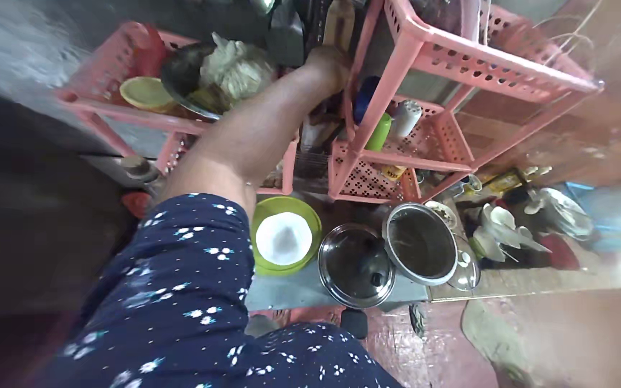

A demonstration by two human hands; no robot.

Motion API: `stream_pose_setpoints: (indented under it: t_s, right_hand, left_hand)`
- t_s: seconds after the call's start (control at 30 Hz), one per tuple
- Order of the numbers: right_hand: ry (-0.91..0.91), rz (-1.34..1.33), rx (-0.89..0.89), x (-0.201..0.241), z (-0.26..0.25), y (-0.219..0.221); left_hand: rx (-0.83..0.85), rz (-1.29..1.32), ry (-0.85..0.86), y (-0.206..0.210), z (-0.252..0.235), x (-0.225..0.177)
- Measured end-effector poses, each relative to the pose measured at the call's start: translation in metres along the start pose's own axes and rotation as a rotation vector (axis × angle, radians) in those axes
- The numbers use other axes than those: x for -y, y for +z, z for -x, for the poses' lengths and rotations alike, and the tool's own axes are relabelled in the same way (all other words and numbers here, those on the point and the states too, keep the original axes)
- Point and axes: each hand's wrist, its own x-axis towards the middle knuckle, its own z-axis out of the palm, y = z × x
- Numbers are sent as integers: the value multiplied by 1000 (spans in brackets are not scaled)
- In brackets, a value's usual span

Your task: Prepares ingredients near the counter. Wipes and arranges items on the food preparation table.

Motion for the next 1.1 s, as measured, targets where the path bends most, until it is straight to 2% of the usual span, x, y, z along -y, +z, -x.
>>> stream_pose_setpoints:
  t_s: [0.07,0.17,0.23,0.3,0.43,0.53,0.6,0.67,0.77,0.93,1.0,1.1]
  right_hand:
    - [57,-282,-41,45,-11,-20]
    - [65,-715,-78,102,-35,-25]
    - [-41,-964,-39,130,-55,-13]
    - [-203,-1104,53,169,-76,-2]
    - [-517,-1079,251,275,-109,18]
    - [-695,-956,271,349,-131,28]
    - [-788,-926,260,391,-147,20]
    - [-891,-892,213,428,-165,8]
    - [-992,-812,100,480,-193,12]
    - [-690,-494,411,555,-230,64]
    - [-568,-484,441,572,-241,94]
    - [-373,-641,376,585,-259,125]
  left_hand:
    - [-49,14,53,-20,21,-1]
    - [-80,-215,175,-56,60,-8]
    - [-101,-309,231,-77,93,-9]
    - [-168,-348,320,-92,133,-2]
    - [-370,-428,575,-111,241,28]
    - [-546,-385,707,-100,319,66]
    - [-614,-319,726,-82,359,105]
    - [-609,-252,670,-65,390,148]
    - [-512,-158,461,-53,431,189]
    - [-304,18,61,-1,492,232]
    - [-279,90,-47,29,509,235]
    - [-232,109,-178,76,529,237]
